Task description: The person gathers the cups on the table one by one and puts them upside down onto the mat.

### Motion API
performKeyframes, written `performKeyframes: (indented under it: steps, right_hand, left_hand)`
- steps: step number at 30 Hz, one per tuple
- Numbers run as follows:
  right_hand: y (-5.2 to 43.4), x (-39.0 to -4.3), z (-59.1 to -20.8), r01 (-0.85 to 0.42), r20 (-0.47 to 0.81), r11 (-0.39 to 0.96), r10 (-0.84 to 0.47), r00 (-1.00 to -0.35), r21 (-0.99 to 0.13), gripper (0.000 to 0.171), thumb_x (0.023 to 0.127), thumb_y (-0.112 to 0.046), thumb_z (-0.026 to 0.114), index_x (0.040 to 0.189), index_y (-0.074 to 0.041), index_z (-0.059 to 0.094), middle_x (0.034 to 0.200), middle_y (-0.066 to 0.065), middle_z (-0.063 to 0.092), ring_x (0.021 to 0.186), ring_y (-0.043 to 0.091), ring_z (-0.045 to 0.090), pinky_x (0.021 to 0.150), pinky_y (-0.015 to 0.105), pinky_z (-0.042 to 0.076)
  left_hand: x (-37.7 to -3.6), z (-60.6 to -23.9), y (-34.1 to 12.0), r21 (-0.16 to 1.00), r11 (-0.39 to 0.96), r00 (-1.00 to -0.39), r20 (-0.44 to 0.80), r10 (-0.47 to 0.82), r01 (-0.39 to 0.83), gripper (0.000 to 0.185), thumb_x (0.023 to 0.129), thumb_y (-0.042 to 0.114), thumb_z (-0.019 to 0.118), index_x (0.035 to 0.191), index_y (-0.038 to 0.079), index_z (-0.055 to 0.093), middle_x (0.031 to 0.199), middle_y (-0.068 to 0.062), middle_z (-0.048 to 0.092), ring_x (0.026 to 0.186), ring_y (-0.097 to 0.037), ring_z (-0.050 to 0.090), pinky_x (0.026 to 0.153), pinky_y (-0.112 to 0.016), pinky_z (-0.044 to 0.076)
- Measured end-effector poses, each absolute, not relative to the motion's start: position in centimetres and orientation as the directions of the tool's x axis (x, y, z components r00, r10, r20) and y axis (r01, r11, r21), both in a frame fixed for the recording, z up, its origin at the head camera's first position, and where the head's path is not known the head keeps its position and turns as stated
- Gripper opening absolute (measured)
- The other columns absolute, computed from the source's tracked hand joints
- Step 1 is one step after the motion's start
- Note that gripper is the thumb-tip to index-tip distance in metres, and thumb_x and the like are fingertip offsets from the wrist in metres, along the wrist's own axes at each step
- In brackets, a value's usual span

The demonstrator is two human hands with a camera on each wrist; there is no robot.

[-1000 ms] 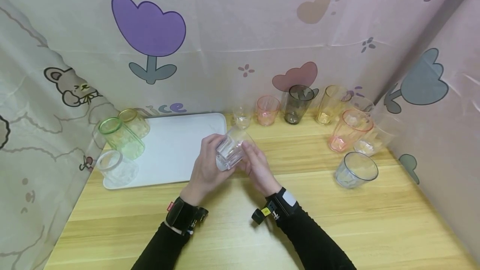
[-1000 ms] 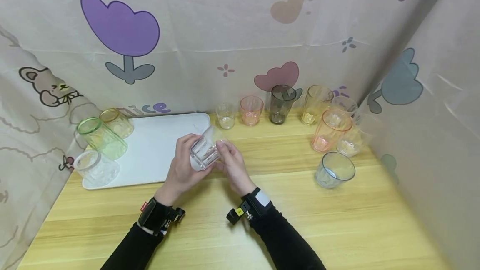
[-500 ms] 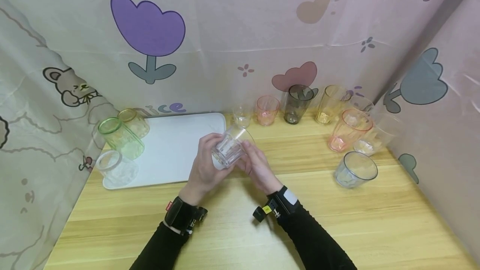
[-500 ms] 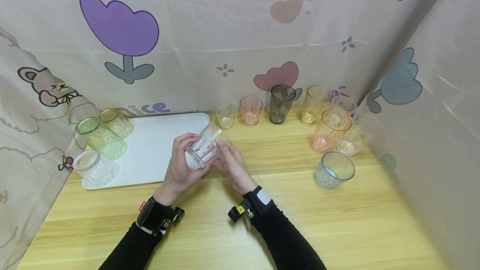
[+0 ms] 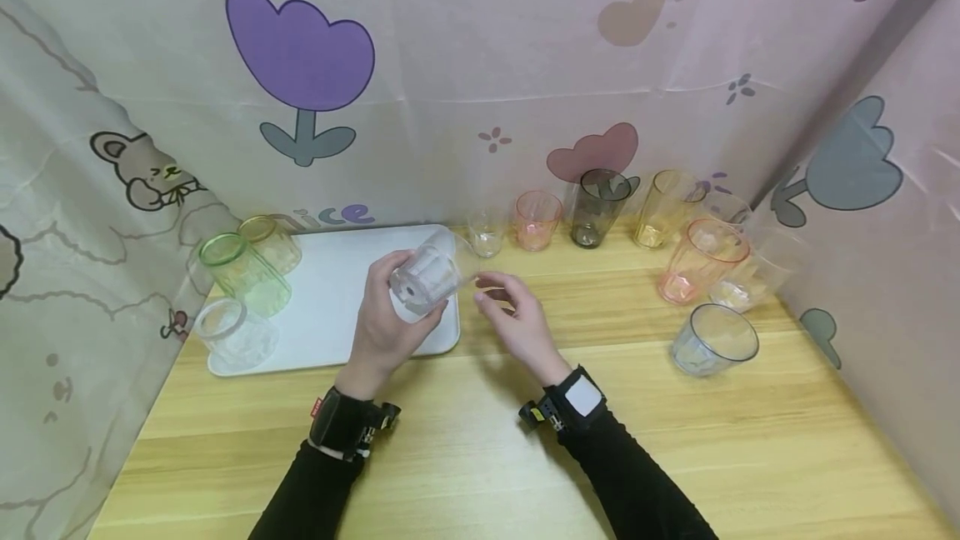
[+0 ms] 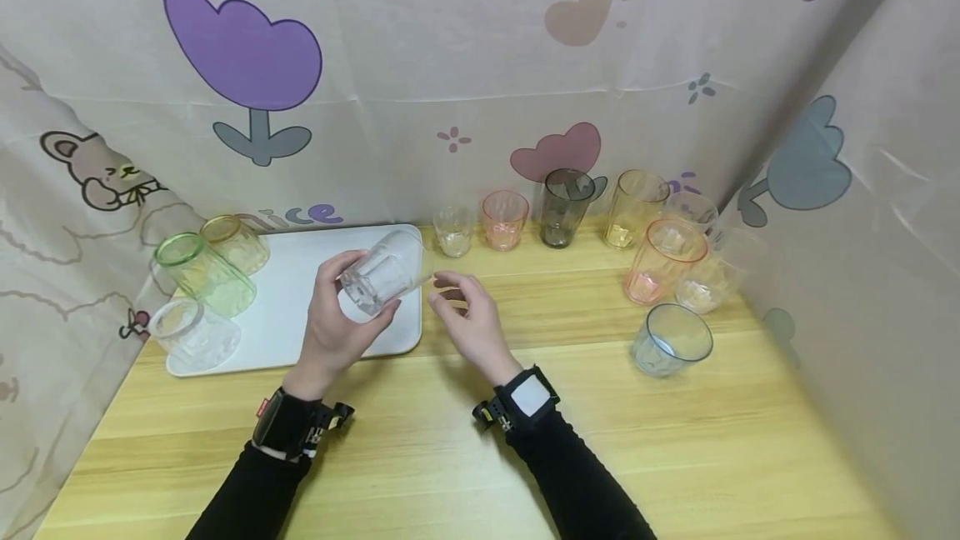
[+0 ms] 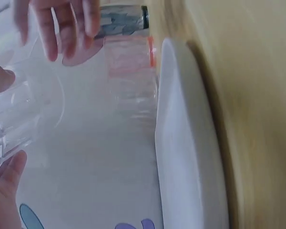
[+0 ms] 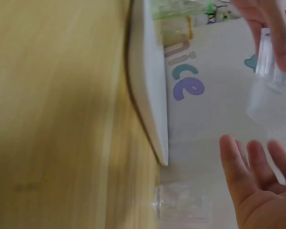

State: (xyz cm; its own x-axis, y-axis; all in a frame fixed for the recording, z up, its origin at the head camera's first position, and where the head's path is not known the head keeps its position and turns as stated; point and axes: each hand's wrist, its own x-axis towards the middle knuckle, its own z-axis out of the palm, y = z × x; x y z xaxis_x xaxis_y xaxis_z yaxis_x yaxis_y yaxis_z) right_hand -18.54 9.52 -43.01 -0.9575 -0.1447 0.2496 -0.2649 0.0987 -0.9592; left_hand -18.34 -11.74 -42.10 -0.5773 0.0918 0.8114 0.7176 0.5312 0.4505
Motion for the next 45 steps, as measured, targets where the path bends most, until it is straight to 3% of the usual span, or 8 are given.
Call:
performKeyframes:
  steps: [5,9,13,18,26,33,39,45]
  right_hand:
    - [9.4,-18.5,-43.6,-0.436,0.341,0.360,-0.298,-0.892,-0.825,0.029,0.093,-0.005,0.074,0.122,0.000,0.071,0.122,0.014,0.067,0.110,0.032,0.068,0.091,0.039,0.061]
    - [8.7,-18.1,-43.8,-0.598,0.378,0.526,-0.470,-0.797,-0.605,0.027,0.091,-0.007,0.078,0.117,-0.003,0.074,0.120,0.012,0.068,0.109,0.028,0.068,0.093,0.039,0.060]
    - [7.6,-17.9,-43.8,-0.701,0.375,0.571,-0.593,-0.712,-0.427,0.025,0.088,-0.007,0.081,0.113,-0.007,0.076,0.115,0.009,0.070,0.106,0.023,0.068,0.095,0.036,0.057]
    - [6.4,-17.7,-43.9,-0.758,0.341,0.560,-0.677,-0.652,-0.335,0.023,0.085,-0.004,0.081,0.107,-0.009,0.079,0.105,0.005,0.071,0.098,0.021,0.068,0.091,0.032,0.057]
    - [5.7,-17.1,-44.1,-0.740,0.242,0.615,-0.701,-0.671,-0.273,0.017,0.088,-0.005,0.080,0.100,-0.017,0.083,0.097,-0.001,0.071,0.091,0.016,0.066,0.083,0.027,0.057]
    - [5.4,-17.1,-44.2,-0.737,0.246,0.630,-0.695,-0.676,-0.245,0.016,0.089,-0.006,0.079,0.100,-0.017,0.083,0.094,-0.001,0.072,0.087,0.015,0.067,0.079,0.026,0.058]
    - [5.3,-17.1,-44.1,-0.719,0.230,0.659,-0.681,-0.695,-0.222,0.016,0.090,-0.006,0.078,0.104,-0.014,0.080,0.097,0.001,0.072,0.090,0.018,0.069,0.079,0.027,0.059]
    - [5.4,-16.9,-44.0,-0.713,0.200,0.666,-0.684,-0.701,-0.221,0.019,0.090,-0.002,0.076,0.103,-0.015,0.081,0.095,0.001,0.071,0.088,0.017,0.068,0.077,0.026,0.059]
  left_hand:
    - [-18.5,-41.9,-12.5,0.514,0.546,-0.633,0.773,0.039,0.661,0.084,0.072,0.007,0.089,0.142,-0.004,0.044,0.136,-0.022,0.057,0.118,-0.036,0.059,0.095,-0.043,0.051]
    - [-18.4,-41.9,-12.8,0.552,0.578,-0.673,0.739,-0.006,0.601,0.083,0.072,0.010,0.089,0.142,-0.003,0.046,0.133,-0.025,0.058,0.113,-0.038,0.059,0.088,-0.049,0.053]
    - [-18.4,-41.7,-13.0,0.600,0.610,-0.734,0.678,-0.044,0.518,0.082,0.074,0.014,0.090,0.142,-0.002,0.047,0.131,-0.026,0.058,0.113,-0.039,0.057,0.090,-0.053,0.052]
    - [-18.6,-41.7,-13.7,0.620,0.647,-0.775,0.628,-0.069,0.444,0.084,0.073,0.018,0.092,0.144,-0.001,0.050,0.134,-0.022,0.058,0.120,-0.040,0.051,0.097,-0.052,0.047]
    - [-19.4,-41.8,-15.2,0.654,0.689,-0.815,0.557,-0.159,0.313,0.083,0.075,0.023,0.092,0.145,0.002,0.053,0.129,-0.026,0.054,0.115,-0.044,0.047,0.091,-0.050,0.041]
    - [-21.3,-40.1,-17.5,0.679,0.727,-0.897,0.379,-0.230,0.100,0.082,0.082,0.027,0.086,0.150,0.001,0.048,0.135,-0.029,0.051,0.123,-0.046,0.045,0.096,-0.059,0.043]
    - [-23.3,-39.3,-19.9,0.664,0.747,-0.923,0.295,-0.248,0.011,0.076,0.083,0.025,0.086,0.145,-0.002,0.051,0.135,-0.031,0.052,0.126,-0.049,0.045,0.100,-0.063,0.041]
    - [-24.8,-39.1,-21.7,0.634,0.766,-0.949,0.169,-0.266,-0.102,0.084,0.090,0.028,0.078,0.154,-0.008,0.037,0.146,-0.039,0.042,0.134,-0.058,0.038,0.106,-0.069,0.037]
